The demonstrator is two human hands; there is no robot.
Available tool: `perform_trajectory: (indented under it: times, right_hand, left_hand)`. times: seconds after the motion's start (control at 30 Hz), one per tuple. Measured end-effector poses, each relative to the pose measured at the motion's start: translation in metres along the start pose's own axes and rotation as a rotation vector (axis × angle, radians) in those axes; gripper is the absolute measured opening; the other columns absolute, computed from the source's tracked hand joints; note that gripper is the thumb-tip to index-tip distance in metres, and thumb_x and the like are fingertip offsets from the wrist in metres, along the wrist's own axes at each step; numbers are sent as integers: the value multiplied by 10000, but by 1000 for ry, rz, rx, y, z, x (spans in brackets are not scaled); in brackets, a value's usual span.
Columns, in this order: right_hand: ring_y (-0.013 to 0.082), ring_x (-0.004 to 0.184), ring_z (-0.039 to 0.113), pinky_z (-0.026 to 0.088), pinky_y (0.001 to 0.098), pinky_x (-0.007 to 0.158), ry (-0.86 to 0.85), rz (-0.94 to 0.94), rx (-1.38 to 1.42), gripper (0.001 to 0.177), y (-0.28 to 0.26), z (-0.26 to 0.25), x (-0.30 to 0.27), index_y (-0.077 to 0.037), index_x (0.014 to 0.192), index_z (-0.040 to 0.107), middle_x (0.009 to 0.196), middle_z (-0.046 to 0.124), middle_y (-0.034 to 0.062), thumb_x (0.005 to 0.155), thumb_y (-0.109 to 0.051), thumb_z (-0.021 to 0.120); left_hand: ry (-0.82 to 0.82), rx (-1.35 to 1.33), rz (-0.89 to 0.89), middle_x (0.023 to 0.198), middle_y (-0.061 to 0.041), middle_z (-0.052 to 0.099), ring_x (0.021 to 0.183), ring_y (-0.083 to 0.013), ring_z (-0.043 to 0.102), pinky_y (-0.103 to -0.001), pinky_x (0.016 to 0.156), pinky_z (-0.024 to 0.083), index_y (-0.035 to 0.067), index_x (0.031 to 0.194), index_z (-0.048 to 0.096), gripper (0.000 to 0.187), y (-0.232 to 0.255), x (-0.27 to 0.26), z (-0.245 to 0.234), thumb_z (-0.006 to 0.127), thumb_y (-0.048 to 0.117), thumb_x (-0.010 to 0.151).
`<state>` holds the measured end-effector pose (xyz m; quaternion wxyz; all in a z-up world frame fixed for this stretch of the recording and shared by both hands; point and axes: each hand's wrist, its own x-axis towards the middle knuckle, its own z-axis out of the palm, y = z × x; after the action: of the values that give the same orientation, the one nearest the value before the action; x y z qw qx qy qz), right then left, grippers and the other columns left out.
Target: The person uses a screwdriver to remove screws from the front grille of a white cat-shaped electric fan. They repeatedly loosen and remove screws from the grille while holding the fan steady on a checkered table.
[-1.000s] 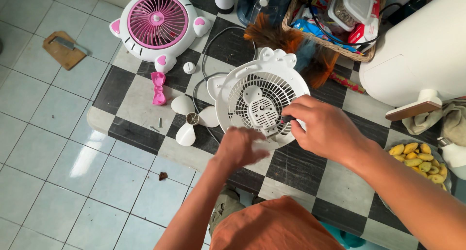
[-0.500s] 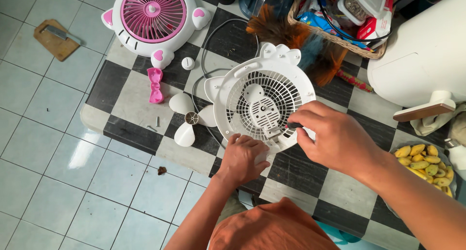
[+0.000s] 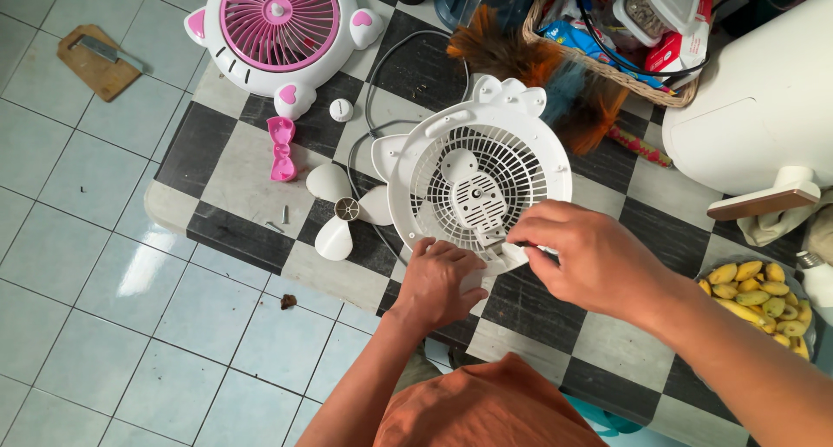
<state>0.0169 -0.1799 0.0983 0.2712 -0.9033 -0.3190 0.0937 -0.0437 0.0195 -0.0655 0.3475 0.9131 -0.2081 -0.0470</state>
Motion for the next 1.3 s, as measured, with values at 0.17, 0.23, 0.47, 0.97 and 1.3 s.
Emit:
perform_trajectory:
  times: [0.17,0.23,0.47,0.97,1.3]
  right_hand:
    - [338,882,725,570,423,736,-44,66,46,298,2,1,2,-59,1111,685,992,755,122,820,-110,727]
    - [340,849,731,569,423,704,-52,141,56,308,2,4,3,-61,1115,668,970,756,127,824,-130,743]
    - [324,898,733,572,416,769,-96,-6,40,307,12,4,2,-78,1111,688,971,756,109,807,-34,690]
    - [253,769,746,576,355,652,71,158,94,289,-2,1,-1,-38,966,693,901,741,101,772,-183,850]
    - [276,940,755,611,349,795,61,-174,152,271,4,-1,-8,-42,1089,747,1084,763,122,820,-27,714]
  left_hand:
    - [-2,-13,5,1084,-49,749,1140,-257,633,-496,1086,368,148,1069,740,417,0,0,0,850,324,707]
    - [-6,-15,6,1087,-56,746,1140,-263,631,-501,1081,366,146,1072,739,426,-1,-1,-1,852,330,704]
    - [-31,-14,20,1077,-89,744,1101,-283,653,-502,1062,383,127,1080,732,449,3,4,-7,860,327,699]
    - [194,-348,-1,887,-101,759,771,-284,740,-369,689,587,81,966,769,118,13,52,-5,762,112,853]
    - [-21,-357,98,895,-123,761,784,-300,740,-372,700,576,83,1021,776,269,14,63,-40,830,149,765]
